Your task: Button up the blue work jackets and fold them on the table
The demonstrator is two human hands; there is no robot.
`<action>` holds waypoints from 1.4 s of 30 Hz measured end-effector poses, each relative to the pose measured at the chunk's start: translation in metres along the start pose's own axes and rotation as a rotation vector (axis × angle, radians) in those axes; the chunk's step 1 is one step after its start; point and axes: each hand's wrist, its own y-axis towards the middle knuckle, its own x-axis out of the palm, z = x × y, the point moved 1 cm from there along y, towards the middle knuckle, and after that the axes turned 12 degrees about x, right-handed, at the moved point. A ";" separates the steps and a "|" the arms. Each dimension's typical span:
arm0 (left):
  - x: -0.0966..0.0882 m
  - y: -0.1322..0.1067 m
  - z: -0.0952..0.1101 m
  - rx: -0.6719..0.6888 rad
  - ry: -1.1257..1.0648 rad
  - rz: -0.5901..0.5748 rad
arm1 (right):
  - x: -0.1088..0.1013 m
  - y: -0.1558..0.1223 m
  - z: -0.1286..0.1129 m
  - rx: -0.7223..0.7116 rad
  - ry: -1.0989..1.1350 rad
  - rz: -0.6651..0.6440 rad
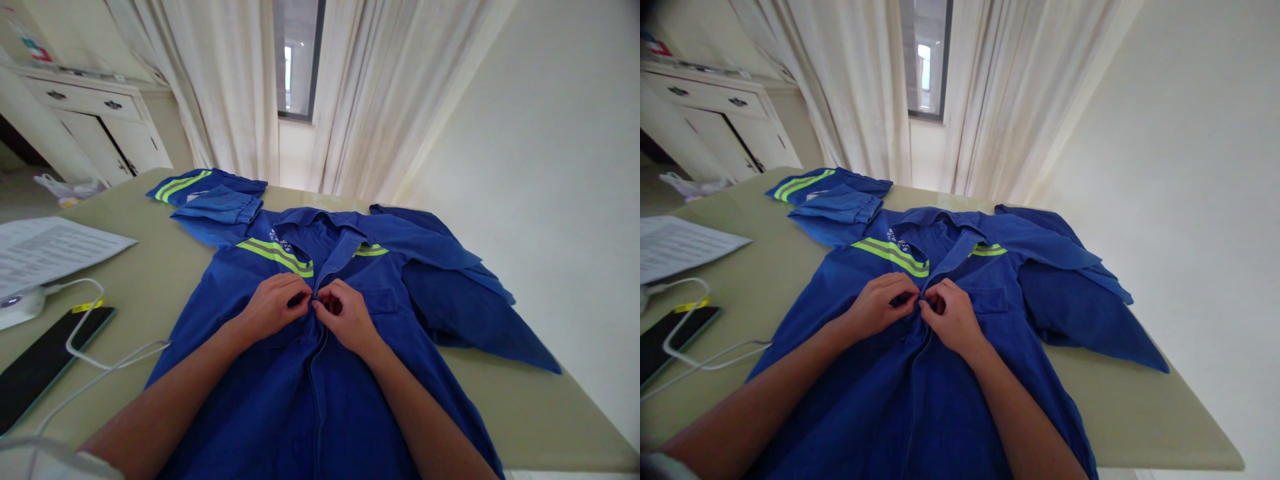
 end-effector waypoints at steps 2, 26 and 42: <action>0.001 0.000 0.001 -0.020 0.002 0.009 | 0.000 0.000 0.000 -0.007 0.007 0.015; 0.000 0.002 -0.012 -0.374 -0.619 0.039 | -0.003 0.004 0.005 -0.141 0.114 -0.014; -0.006 0.000 0.001 -0.267 -0.529 0.108 | 0.000 0.003 0.006 -0.092 0.135 0.064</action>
